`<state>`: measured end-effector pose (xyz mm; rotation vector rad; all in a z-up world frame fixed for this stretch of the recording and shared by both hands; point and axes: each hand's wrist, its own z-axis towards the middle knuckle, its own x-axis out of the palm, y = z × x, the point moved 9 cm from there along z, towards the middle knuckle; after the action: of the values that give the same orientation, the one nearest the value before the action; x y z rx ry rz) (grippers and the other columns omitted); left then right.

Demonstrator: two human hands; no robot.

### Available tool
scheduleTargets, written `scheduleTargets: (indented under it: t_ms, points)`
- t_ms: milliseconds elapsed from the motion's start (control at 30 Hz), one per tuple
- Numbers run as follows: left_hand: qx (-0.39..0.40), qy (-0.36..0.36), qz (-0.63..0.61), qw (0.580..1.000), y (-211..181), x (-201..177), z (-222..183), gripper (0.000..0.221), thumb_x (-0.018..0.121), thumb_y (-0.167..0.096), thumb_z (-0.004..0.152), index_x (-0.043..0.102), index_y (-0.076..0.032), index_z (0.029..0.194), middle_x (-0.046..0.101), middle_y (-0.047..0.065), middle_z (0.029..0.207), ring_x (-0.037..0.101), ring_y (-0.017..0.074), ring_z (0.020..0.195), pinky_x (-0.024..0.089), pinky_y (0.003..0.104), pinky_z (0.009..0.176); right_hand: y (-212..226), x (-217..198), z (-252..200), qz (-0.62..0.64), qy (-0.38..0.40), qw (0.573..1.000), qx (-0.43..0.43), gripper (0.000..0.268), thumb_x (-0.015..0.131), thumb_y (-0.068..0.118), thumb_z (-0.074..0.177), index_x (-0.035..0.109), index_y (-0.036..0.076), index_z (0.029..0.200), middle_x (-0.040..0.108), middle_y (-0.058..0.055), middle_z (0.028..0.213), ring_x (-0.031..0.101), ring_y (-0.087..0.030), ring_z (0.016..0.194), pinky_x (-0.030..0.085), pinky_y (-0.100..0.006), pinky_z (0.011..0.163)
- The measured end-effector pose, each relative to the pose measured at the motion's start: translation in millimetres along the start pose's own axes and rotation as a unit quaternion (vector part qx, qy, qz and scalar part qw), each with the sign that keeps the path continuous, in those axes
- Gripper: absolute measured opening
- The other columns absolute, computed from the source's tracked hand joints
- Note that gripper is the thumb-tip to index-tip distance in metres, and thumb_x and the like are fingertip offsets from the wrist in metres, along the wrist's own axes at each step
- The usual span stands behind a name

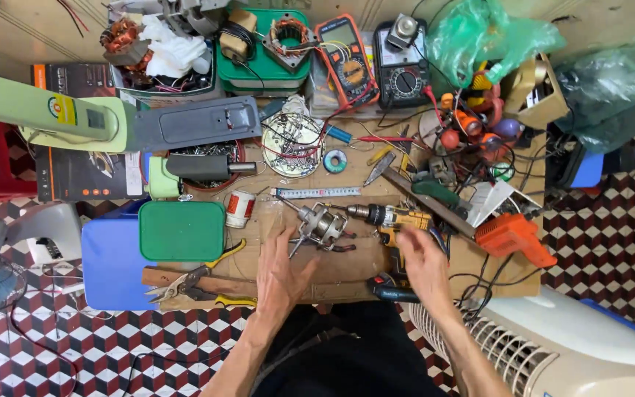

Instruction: The person disassembles a small electric motor at a cluttered workbench, using a cordless drill to unscrew components and separating the housing and rotor. They handle the motor parts, connect wires, and test the motor with a power supply unit while checking readings.

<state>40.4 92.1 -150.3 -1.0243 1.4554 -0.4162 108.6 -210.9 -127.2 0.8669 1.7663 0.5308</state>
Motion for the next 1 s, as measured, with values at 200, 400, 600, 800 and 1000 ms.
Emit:
scheduleTargets:
  t_ms: [200, 400, 600, 800, 1000]
  points:
    - [0.056, 0.09, 0.07, 0.992, -32, 34, 18, 0.112, 0.096, -0.033, 0.057, 0.036, -0.006, 0.148, 0.047, 0.024, 0.141, 0.047, 0.0432, 0.127, 0.044, 0.052, 0.1, -61, 35, -81, 0.093, 0.01, 0.99, 0.102, 0.041, 0.065, 0.023, 0.094, 0.064, 0.0, 0.129, 0.075, -0.013, 0.114, 0.071, -0.02, 0.102, 0.057, -0.035, 0.083]
    - [0.004, 0.076, 0.026, 0.997, 0, 61, 21, 0.11, 0.093, -0.033, 0.062, 0.035, -0.008, 0.152, 0.051, 0.024, 0.133, 0.052, 0.0421, 0.123, 0.047, 0.047, 0.101, -54, 48, -80, 0.049, -0.016, 0.998, 0.044, 0.041, 0.068, 0.025, 0.093, 0.065, -0.001, 0.126, 0.074, -0.017, 0.112, 0.073, -0.024, 0.096, 0.056, -0.034, 0.085]
    - [0.024, 0.013, -0.06, 0.998, 7, 54, 17, 0.108, 0.094, -0.031, 0.068, 0.03, -0.003, 0.151, 0.051, 0.026, 0.14, 0.053, 0.0418, 0.129, 0.046, 0.045, 0.107, -34, 61, -76, 0.032, 0.029, 0.999, 0.026, 0.04, 0.067, 0.025, 0.093, 0.067, 0.001, 0.124, 0.074, -0.015, 0.109, 0.072, -0.024, 0.096, 0.056, -0.035, 0.084]
    - [0.021, 0.055, -0.099, 0.993, 9, 65, 16, 0.113, 0.091, -0.025, 0.069, 0.023, -0.005, 0.157, 0.051, 0.027, 0.138, 0.055, 0.0416, 0.127, 0.049, 0.044, 0.103, 67, 78, -59, -0.038, 0.016, 0.973, -0.227, 0.028, 0.067, 0.017, 0.096, 0.069, 0.002, 0.12, 0.069, -0.012, 0.116, 0.069, -0.027, 0.103, 0.055, -0.037, 0.089]
    - [-0.02, 0.098, -0.086, 0.991, 37, 72, 11, 0.097, 0.068, -0.007, 0.083, 0.018, -0.019, 0.166, 0.053, 0.026, 0.141, 0.057, 0.0468, 0.123, 0.053, 0.048, 0.098, 91, 129, -18, -0.146, 0.032, 0.939, -0.31, 0.018, 0.074, 0.011, 0.081, 0.07, 0.002, 0.096, 0.061, -0.012, 0.108, 0.063, -0.034, 0.1, 0.052, -0.045, 0.082]
